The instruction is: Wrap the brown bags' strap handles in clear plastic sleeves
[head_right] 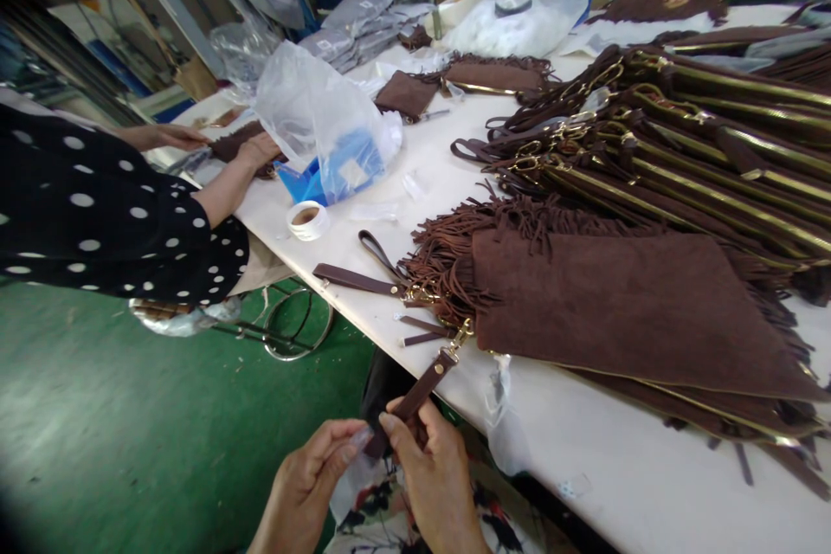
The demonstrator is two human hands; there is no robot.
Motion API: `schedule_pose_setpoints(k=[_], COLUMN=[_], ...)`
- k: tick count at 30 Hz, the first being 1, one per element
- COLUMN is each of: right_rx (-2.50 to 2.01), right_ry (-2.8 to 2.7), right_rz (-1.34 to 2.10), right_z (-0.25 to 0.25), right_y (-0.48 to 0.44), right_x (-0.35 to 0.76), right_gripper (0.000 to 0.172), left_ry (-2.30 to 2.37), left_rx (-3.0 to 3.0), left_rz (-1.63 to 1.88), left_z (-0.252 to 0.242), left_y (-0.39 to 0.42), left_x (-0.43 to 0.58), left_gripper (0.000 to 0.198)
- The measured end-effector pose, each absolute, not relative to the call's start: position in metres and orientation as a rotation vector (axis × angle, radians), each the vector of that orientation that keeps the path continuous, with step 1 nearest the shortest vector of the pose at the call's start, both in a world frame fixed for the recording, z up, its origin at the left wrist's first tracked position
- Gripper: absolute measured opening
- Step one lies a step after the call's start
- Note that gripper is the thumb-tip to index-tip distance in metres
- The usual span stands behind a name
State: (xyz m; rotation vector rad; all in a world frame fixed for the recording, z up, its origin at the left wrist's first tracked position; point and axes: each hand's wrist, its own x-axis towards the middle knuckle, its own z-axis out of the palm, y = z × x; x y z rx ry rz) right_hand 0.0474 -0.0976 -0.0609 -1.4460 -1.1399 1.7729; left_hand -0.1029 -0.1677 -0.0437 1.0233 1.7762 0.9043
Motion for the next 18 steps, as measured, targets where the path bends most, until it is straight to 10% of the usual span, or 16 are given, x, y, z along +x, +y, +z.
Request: schedule_pose_setpoints(k=[18], right_rx=[-1.468], right_ry=[-1.174], right_rz=[1.720], right_z=[-0.055], right_y=[-0.097], right_x=[0.047], right_gripper=[0.033], left_ry=[1.823], left_rx=[1.093], left_rz=[0.990], left_z=[-0.055], left_y=[-0.179], left_x=[-0.097], left_gripper=[0.023])
